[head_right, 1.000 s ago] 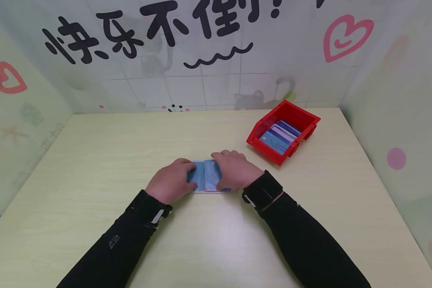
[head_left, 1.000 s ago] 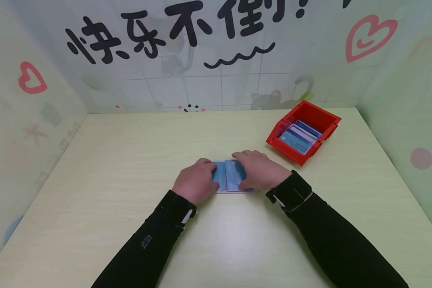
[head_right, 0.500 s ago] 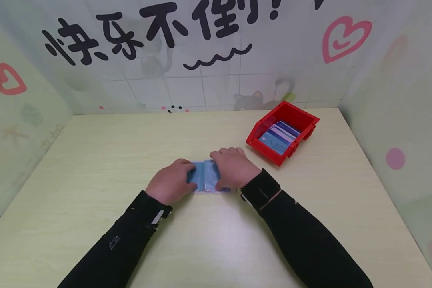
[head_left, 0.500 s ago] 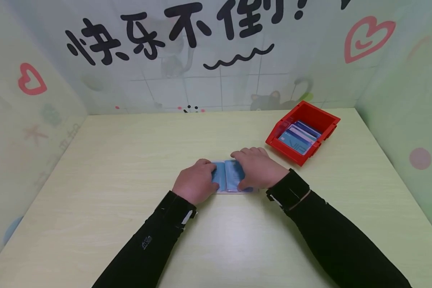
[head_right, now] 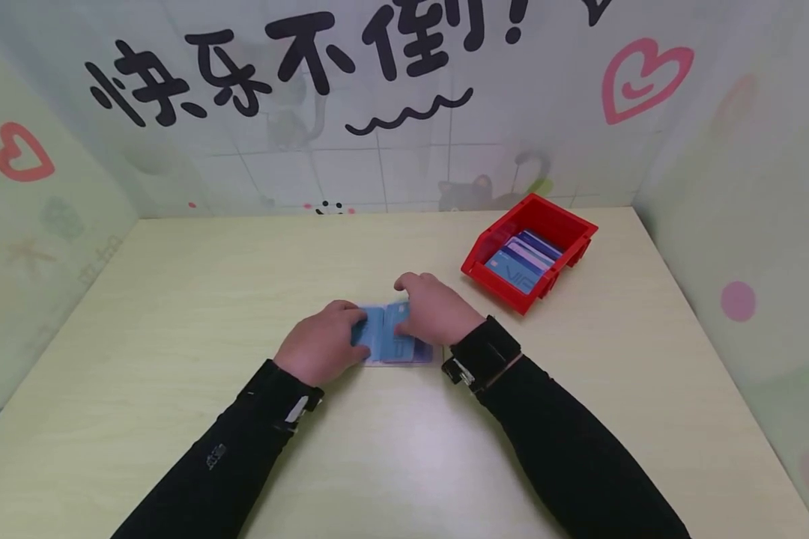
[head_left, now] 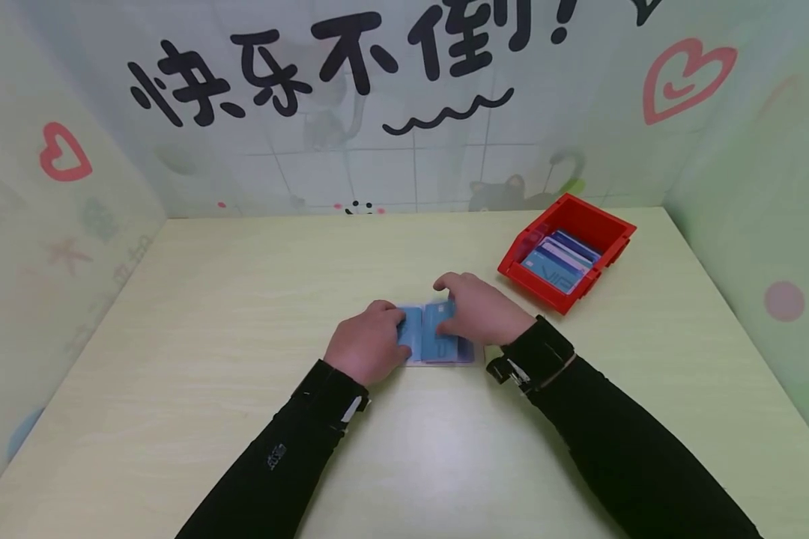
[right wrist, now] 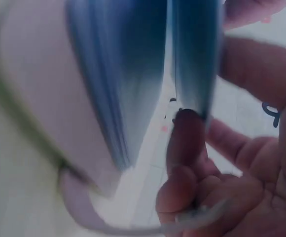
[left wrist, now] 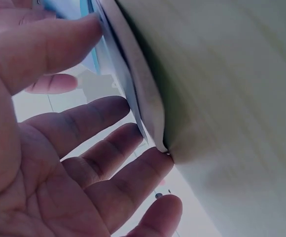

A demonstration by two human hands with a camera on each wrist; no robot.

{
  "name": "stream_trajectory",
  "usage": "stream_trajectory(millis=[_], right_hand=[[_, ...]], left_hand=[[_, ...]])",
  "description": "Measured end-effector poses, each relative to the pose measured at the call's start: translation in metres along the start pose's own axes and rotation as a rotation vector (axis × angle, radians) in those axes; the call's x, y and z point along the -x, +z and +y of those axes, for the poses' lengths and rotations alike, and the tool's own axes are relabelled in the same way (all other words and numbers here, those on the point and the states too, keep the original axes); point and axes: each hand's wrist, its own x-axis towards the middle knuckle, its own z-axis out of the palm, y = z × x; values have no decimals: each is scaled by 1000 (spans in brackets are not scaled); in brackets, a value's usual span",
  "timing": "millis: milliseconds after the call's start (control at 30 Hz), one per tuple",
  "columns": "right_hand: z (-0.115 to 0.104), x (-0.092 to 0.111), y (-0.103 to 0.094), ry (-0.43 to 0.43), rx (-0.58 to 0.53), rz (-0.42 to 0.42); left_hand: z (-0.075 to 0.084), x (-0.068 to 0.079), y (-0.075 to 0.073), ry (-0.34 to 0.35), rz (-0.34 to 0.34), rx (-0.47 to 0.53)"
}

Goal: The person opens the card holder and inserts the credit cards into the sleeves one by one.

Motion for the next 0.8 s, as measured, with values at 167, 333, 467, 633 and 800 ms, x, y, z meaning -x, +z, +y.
stream_trajectory(millis=[167,333,467,633,800], right_hand=[[0,2,1,57,-203,48],[0,4,3,86,-265,116],[0,5,5,65,-258,143],[-1,8,9,16,-243,158],[-4,12,12,-36,-194,177]], left_hand=[[-2,-2,1,-4,5,19],[-6,-5,2,-13,-4,59],[-8,-5,1,-11,-8,73],[-8,-5,0,-11,-4,85],[-8,-5,-1,-18,-11,92]])
